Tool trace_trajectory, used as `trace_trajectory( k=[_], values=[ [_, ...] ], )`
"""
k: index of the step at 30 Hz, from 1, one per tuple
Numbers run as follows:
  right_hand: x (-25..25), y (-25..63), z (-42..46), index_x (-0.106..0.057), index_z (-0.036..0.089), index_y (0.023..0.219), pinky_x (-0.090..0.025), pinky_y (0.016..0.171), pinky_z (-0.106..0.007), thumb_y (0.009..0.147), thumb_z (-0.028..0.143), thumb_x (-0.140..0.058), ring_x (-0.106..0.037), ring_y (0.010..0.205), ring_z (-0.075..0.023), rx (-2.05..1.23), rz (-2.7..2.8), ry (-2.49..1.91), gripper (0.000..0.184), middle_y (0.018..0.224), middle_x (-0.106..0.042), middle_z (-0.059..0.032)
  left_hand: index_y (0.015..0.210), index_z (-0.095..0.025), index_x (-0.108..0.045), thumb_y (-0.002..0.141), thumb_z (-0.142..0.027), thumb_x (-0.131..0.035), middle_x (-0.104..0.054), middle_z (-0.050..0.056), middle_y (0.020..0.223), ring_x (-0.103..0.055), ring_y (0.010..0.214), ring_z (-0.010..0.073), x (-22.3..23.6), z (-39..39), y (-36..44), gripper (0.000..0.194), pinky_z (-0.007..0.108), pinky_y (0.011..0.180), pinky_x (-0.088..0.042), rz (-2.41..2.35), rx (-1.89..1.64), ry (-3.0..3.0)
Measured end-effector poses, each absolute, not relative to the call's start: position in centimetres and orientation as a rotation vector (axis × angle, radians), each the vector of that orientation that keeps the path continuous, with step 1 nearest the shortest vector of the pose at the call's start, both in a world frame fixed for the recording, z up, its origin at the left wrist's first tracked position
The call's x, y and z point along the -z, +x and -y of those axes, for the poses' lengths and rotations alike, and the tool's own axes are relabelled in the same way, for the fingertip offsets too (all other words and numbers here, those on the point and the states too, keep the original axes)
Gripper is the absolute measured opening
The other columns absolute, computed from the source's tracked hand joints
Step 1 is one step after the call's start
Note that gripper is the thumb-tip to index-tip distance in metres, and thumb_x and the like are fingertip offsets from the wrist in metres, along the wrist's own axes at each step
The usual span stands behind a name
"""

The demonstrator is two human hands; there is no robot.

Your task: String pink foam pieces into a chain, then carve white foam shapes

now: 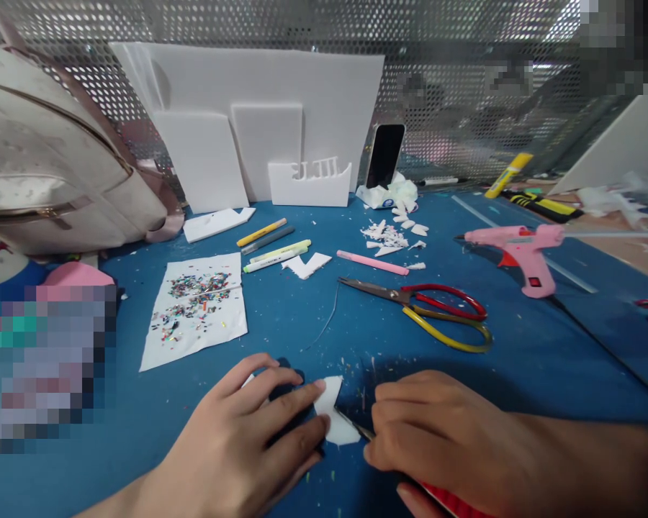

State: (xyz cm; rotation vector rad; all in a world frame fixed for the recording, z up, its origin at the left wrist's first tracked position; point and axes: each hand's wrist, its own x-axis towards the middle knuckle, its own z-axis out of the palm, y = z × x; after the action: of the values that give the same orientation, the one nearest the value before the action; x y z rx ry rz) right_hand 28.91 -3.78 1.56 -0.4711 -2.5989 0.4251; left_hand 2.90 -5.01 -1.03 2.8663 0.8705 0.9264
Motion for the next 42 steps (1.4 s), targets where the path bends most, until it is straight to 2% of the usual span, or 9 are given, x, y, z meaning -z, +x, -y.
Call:
trace_trajectory(
  k=[6, 12, 17, 21, 26, 29, 35, 42],
  values=[
    [-1.9, 29.2, 3.8, -0.056, 0.018, 0.092, -0.047, 0.071, -0.031, 0.090, 0.010, -0.045, -0.060, 0.074, -0.0171, -0.450, 2.634, -0.510, 0.014, 0.079, -0.065, -0.0032, 0.103, -0.019, -0.074, 0.098, -0.022, -0.060, -0.077, 0.004, 0.116, -0.070, 0.095, 0.0255, 0.0, 4.7, 3.0, 0.016, 0.047, 0.090, -0.051, -0.841, -0.852, 2.943],
    [-2.3, 28.9, 2.0, -0.053, 0.016, 0.094, -0.044, 0.061, -0.027, 0.084, 0.012, -0.049, -0.055, 0.066, -0.0146, -0.469, 2.642, -0.278, 0.012, 0.074, -0.060, -0.0007, 0.102, -0.019, -0.075, 0.098, -0.020, -0.058, -0.077, 0.005, 0.115, -0.071, 0.096, 0.0266, -0.1, 4.7, 3.1, 0.017, 0.049, 0.090, -0.051, -0.837, -0.862, 2.947],
    [-2.5, 29.1, 2.1, -0.055, 0.016, 0.097, -0.048, 0.067, -0.025, 0.076, 0.008, -0.050, -0.060, 0.073, -0.0139, -0.515, 2.646, -0.253, 0.024, 0.078, -0.063, -0.0008, 0.103, -0.019, -0.075, 0.098, -0.021, -0.059, -0.077, 0.004, 0.117, -0.070, 0.100, 0.0273, -0.1, 4.9, 3.1, 0.017, 0.049, 0.091, -0.050, -0.846, -0.841, 2.970],
    [-2.6, 29.2, 3.1, -0.056, 0.017, 0.098, -0.050, 0.077, -0.029, 0.076, 0.005, -0.046, -0.063, 0.082, -0.0163, -0.496, 2.585, -0.522, 0.027, 0.085, -0.066, -0.0029, 0.103, -0.020, -0.075, 0.096, -0.020, -0.061, -0.077, 0.002, 0.115, -0.069, 0.105, 0.0274, 0.1, 4.9, 3.1, 0.015, 0.047, 0.092, -0.050, -0.858, -0.875, 2.939],
    [-3.2, 29.5, 3.8, -0.056, 0.017, 0.102, -0.050, 0.082, -0.029, 0.079, 0.005, -0.049, -0.065, 0.086, -0.0167, -0.515, 2.636, -0.519, 0.027, 0.089, -0.067, -0.0041, 0.103, -0.019, -0.074, 0.095, -0.018, -0.063, -0.078, 0.003, 0.110, -0.070, 0.100, 0.0259, -0.1, 4.7, 3.2, 0.014, 0.045, 0.088, -0.052, -0.823, -0.862, 2.919],
    [-3.4, 29.4, 3.4, -0.056, 0.017, 0.100, -0.049, 0.080, -0.029, 0.077, 0.004, -0.049, -0.064, 0.085, -0.0167, -0.537, 2.663, -0.528, 0.027, 0.088, -0.067, -0.0037, 0.103, -0.018, -0.074, 0.095, -0.018, -0.063, -0.078, 0.004, 0.109, -0.070, 0.098, 0.0259, -0.1, 4.7, 3.2, 0.014, 0.046, 0.088, -0.052, -0.818, -0.853, 2.914],
    [-3.0, 29.2, 1.4, -0.051, 0.016, 0.097, -0.045, 0.062, -0.024, 0.078, 0.010, -0.055, -0.055, 0.068, -0.0130, -0.580, 2.706, -0.199, 0.021, 0.076, -0.059, 0.0005, 0.110, -0.020, -0.072, 0.097, -0.020, -0.058, -0.076, 0.004, 0.112, -0.068, 0.103, 0.0254, 0.5, 4.9, 2.9, 0.020, 0.046, 0.093, -0.050, -0.802, -0.849, 2.885],
    [-3.8, 29.7, 0.9, -0.055, 0.013, 0.102, -0.046, 0.069, -0.023, 0.075, 0.005, -0.056, -0.059, 0.075, -0.0134, -0.574, 2.739, -0.170, 0.028, 0.083, -0.063, -0.0021, 0.109, -0.019, -0.072, 0.096, -0.018, -0.054, -0.075, 0.007, 0.109, -0.067, 0.105, 0.0257, 0.7, 5.0, 2.9, 0.022, 0.046, 0.095, -0.051, -0.767, -0.837, 2.872]
  ],
)
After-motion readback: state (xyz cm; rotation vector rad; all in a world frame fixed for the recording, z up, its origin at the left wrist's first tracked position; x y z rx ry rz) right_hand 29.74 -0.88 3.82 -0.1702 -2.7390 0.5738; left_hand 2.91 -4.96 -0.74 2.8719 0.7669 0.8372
